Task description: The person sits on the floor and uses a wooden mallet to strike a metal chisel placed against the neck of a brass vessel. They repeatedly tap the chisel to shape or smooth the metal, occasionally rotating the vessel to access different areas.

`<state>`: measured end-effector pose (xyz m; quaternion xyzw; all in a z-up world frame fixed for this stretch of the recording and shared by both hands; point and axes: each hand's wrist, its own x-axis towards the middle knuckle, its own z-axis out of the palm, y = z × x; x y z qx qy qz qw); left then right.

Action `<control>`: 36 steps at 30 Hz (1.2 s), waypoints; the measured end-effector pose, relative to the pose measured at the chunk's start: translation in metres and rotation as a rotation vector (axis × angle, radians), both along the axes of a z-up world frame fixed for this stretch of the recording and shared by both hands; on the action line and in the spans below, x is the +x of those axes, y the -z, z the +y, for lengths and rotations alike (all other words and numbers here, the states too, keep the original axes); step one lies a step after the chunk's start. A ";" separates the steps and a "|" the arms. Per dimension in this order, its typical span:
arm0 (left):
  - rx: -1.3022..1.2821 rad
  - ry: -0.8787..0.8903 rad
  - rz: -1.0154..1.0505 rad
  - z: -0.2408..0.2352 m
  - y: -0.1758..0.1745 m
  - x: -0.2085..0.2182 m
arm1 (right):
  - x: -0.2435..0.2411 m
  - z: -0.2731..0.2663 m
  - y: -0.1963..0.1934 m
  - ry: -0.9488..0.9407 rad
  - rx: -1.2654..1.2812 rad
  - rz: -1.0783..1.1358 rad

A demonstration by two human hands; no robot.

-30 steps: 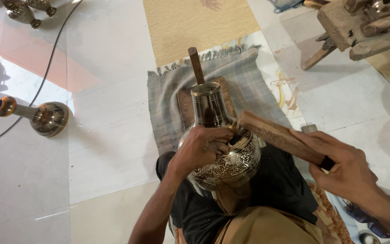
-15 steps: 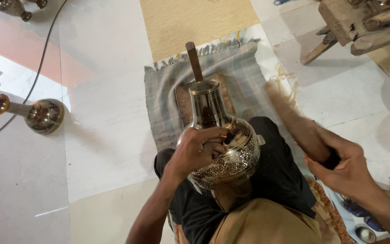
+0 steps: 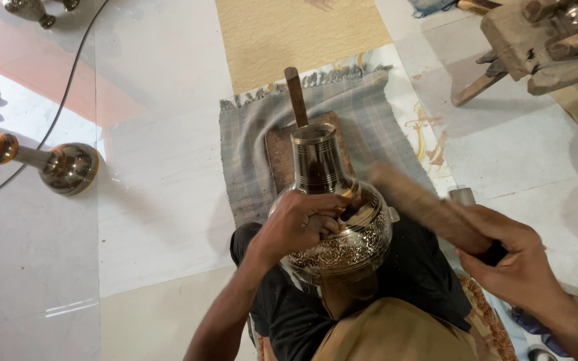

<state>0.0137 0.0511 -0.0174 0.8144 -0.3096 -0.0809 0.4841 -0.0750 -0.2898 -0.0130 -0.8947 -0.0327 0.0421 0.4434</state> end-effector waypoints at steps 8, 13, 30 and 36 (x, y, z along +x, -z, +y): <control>-0.070 -0.084 0.010 0.004 0.009 -0.007 | 0.003 -0.008 0.012 -0.098 0.400 -0.145; -0.020 0.029 -0.009 0.006 0.012 0.003 | 0.006 -0.007 0.003 -0.028 -0.046 0.105; -0.082 -0.020 -0.039 0.009 0.015 0.002 | 0.009 0.011 -0.010 0.016 0.242 -0.082; -0.075 0.061 -0.056 0.011 0.019 0.007 | 0.007 0.008 0.001 -0.014 0.315 -0.063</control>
